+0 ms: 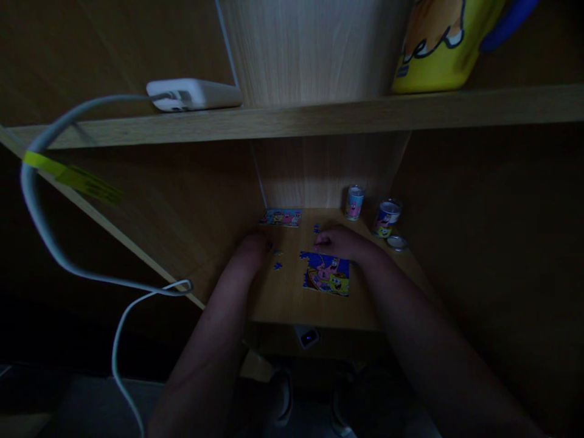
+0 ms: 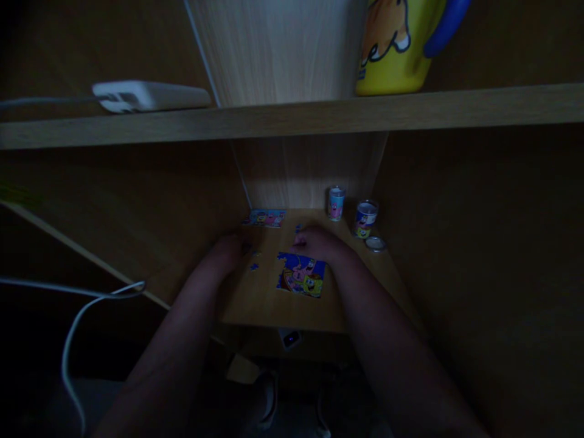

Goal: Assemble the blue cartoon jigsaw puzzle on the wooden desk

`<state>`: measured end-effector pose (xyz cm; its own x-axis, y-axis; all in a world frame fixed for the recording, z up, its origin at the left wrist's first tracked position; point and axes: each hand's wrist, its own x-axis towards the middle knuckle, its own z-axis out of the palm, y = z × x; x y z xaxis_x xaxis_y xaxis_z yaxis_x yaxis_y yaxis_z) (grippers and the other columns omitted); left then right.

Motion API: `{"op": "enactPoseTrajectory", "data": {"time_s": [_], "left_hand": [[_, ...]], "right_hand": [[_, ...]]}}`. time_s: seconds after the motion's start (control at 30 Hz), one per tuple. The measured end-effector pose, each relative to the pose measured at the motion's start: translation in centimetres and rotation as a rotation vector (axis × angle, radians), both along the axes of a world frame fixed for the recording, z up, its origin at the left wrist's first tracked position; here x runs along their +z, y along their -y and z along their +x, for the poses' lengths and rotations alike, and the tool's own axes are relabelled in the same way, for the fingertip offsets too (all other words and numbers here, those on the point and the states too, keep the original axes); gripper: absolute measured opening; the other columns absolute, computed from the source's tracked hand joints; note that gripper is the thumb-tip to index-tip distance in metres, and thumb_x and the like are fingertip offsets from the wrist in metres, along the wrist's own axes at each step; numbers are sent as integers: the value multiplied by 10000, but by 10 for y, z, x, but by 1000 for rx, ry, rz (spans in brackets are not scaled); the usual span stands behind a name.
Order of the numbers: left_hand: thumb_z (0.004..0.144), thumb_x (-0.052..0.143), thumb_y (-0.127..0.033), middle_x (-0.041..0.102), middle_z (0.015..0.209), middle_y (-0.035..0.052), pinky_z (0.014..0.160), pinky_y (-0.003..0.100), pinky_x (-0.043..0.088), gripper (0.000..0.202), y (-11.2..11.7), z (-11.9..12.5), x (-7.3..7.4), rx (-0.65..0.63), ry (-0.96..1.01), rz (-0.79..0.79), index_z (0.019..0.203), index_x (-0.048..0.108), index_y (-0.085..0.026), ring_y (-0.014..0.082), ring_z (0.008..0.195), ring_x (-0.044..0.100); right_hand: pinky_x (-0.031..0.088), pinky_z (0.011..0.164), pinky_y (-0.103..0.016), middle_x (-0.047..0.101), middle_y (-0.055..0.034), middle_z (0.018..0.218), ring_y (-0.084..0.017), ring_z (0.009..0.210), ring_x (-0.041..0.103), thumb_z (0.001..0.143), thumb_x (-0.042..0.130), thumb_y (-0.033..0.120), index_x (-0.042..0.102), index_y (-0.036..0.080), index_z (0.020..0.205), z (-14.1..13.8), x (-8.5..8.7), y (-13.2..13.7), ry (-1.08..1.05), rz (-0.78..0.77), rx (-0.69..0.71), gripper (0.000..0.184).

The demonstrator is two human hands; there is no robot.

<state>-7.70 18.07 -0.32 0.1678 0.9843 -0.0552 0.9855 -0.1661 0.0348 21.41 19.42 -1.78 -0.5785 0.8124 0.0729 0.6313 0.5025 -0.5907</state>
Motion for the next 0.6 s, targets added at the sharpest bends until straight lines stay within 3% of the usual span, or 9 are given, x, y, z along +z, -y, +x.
{"op": "enactPoseTrajectory", "data": {"time_s": [0.3, 0.43, 0.6], "left_hand": [[1044, 660, -340, 765, 1197, 120, 1030, 448, 563, 242, -5, -4, -10, 2, 119, 30, 1157, 746, -144, 254, 1111, 730], [1002, 641, -314, 800, 1113, 147, 947, 335, 558, 223, -7, -8, -16, -17, 223, 49, 1047, 795, -159, 267, 1041, 751], [932, 689, -313, 806, 933, 110, 818, 303, 559, 153, -9, -11, -24, -29, 374, 112, 908, 781, -192, 265, 905, 759]], "right_hand": [[426, 706, -280, 788, -45, 855, -180, 774, 678, 970, 662, 332, 777, 169, 894, -5, 6, 4, 60, 8, -44, 214], [411, 690, -279, 768, -39, 818, -174, 744, 655, 972, 649, 347, 764, 164, 867, -6, 4, 2, 58, 25, -49, 240], [411, 683, -282, 727, -14, 762, -160, 698, 614, 974, 614, 373, 733, 183, 816, -4, -2, 0, 42, 63, -25, 274]]}}
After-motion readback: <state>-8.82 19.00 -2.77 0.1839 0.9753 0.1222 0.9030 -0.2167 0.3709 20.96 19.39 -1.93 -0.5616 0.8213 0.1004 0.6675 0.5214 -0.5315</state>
